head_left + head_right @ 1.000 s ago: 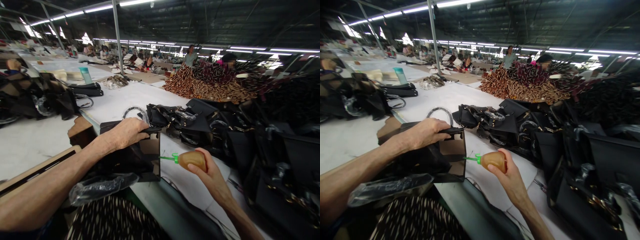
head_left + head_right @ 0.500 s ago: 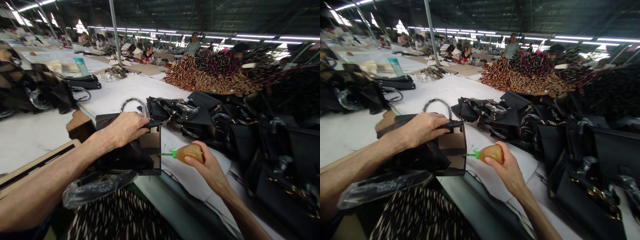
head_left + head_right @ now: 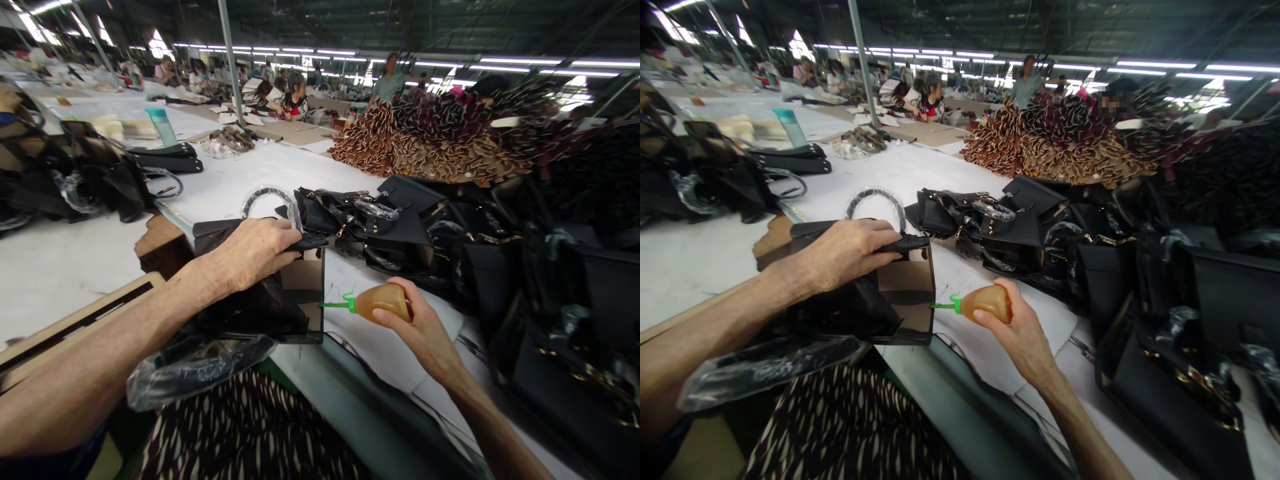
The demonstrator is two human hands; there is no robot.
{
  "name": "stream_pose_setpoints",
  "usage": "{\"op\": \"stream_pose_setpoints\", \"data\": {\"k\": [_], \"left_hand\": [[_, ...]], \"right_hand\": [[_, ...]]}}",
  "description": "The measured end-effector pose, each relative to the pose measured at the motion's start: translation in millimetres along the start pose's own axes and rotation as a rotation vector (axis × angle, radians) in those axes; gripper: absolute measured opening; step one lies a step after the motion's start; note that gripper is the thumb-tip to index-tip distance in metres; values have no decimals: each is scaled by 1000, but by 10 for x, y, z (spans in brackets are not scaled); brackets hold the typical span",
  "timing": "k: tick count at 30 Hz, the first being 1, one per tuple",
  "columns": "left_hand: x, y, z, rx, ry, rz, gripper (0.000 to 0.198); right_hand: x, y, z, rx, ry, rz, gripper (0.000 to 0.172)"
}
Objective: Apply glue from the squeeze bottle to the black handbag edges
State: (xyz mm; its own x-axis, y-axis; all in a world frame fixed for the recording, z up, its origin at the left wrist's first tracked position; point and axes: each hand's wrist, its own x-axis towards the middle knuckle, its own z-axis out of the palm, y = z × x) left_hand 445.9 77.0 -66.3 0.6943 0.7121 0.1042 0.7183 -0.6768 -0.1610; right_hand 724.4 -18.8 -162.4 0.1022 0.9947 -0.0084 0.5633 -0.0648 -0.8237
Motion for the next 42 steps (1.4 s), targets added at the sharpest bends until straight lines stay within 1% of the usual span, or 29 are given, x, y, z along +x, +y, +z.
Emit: {"op": "stream_pose_setpoints", "data": {"k": [4,11,23,27,31,34,38,42], "left_hand": [[-11,18,-11,5,0,0,15],[-34,33,2,28,40,21,16],[-69,36,9,17,28,28,17],[-77,49,7,30,31,31,18],[-80,56,7,42,35,34,18],[-83,55,11,48,45,42,18],[-96,53,14,61,54,45,19],[-109,60,9,81,58,39,18]], "right_hand": [[-21,19,3,15,-21,8,49],[-88,12,7,12,-45,32,49],[-184,-11,-29,7,-97,63,52],[-157,-11,-19,9,-54,50,53],[-81,-4,16,22,14,5,48],[-41,1,37,34,46,-3,48],[-62,11,32,23,40,9,49],[-134,35,5,12,-15,50,50]]}}
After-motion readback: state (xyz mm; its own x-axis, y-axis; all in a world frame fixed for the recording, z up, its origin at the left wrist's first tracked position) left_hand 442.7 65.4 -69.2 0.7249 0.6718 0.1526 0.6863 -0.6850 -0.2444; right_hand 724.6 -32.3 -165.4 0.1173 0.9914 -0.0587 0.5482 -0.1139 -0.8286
